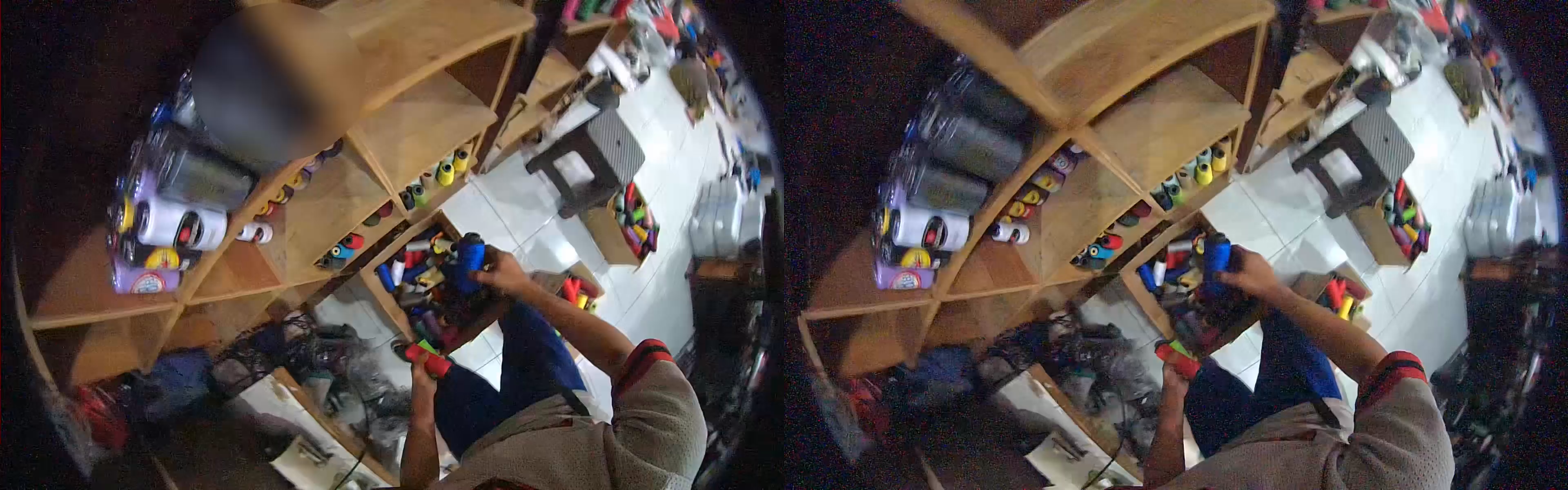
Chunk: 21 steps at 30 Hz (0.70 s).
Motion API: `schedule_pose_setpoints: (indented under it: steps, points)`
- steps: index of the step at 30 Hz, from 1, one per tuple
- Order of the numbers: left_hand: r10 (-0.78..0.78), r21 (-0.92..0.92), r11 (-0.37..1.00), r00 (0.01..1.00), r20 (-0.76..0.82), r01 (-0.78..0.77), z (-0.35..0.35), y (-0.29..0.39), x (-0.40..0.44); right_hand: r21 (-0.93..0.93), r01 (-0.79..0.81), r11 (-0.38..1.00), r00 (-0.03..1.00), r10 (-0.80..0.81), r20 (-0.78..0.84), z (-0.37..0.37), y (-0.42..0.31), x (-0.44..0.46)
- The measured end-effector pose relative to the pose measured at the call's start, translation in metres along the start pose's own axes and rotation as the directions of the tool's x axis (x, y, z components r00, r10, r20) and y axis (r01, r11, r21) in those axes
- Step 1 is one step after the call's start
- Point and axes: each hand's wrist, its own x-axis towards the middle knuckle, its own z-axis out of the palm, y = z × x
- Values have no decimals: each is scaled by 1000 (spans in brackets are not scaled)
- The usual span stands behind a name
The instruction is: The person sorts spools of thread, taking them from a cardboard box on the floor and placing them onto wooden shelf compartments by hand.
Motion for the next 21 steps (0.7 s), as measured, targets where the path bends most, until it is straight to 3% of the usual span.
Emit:
schedule_pose_setpoints:
  steps: [1,2,4,6,8,9,10,11,13,15,17,19,20,21]
  points:
    - [4,74,997,1000,4,-4,3,6,-6,35,1,999,998,1,-57,0,23,0]
    - [50,224,974,995,-87,-29,4,13,-7,16,-35,999,997,36,-62,-6,22,-7]
    - [91,422,904,995,-49,-62,18,34,-24,32,-146,989,984,149,-96,-20,19,-22]
    - [129,585,804,992,1,-105,37,57,-41,147,-96,984,980,119,-159,-18,44,-33]
    - [83,519,853,996,-41,-50,56,66,-46,166,-30,986,972,68,-225,-15,87,-35]
    - [73,561,827,996,-49,-33,66,76,-52,293,31,955,964,48,-260,-1,130,-31]
    - [67,553,832,998,-14,-48,85,84,-58,35,-252,967,947,254,-197,-25,87,-50]
    - [59,542,838,998,19,-60,94,91,-70,282,-97,955,973,150,-173,-19,119,-52]
    - [50,507,860,999,13,-49,112,93,-58,161,-148,976,949,186,-256,-29,118,-64]
    - [126,457,883,992,-5,-110,134,94,-85,217,-155,964,947,208,-246,-47,107,-74]
    - [29,391,919,998,55,-48,153,109,-113,243,-198,950,939,255,-232,-52,102,-90]
    - [19,372,926,990,138,-69,171,123,-130,232,-222,947,929,277,-244,-64,99,-92]
    - [26,307,946,970,243,-102,172,130,-134,134,-307,942,908,332,-256,-70,94,-93]
    - [45,274,954,960,277,-123,182,138,-143,115,-269,956,899,293,-326,-61,118,-87]
